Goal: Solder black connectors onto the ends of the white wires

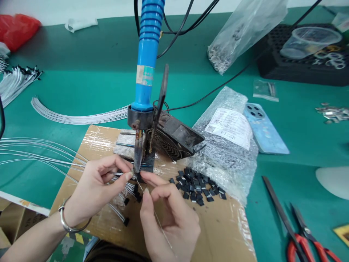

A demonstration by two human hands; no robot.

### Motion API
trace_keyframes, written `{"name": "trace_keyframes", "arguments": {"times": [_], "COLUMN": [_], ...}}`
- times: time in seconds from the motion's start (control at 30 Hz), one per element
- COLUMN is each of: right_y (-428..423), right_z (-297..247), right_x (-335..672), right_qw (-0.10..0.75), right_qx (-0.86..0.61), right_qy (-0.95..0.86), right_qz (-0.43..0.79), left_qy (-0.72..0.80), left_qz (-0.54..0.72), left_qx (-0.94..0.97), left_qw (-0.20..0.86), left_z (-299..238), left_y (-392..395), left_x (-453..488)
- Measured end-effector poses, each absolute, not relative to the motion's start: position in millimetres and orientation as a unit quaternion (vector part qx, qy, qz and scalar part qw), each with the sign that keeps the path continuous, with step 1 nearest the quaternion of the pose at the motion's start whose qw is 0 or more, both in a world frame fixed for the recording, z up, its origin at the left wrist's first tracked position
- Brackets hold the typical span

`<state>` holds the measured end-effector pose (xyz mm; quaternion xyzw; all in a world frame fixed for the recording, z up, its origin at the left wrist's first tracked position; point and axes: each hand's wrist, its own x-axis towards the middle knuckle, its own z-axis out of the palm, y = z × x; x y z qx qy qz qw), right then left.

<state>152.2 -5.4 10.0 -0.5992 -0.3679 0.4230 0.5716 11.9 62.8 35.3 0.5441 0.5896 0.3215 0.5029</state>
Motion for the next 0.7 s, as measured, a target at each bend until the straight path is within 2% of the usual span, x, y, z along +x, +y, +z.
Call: {"name": "trace_keyframes", "arguments": {"times": [0.37,0.7], "right_y": [-3.3,-3.4], "right_z": [8.9,8.6], "right_x": [152.6,149.6], "right_qw": [0.56,0.58], "right_qx": [-0.616,-0.601], "right_qy": [-0.405,-0.373], "right_qz": [0.378,0.403], "left_qy": [0.591,0.595], "left_qz": [0.306,0.307], "left_qx": [0.549,0.545], "left_qw": [0.506,0.505], "left_z": [34.9,33.6], "left_y": [62.6,61.7], "left_x": [10.6,11.2]}}
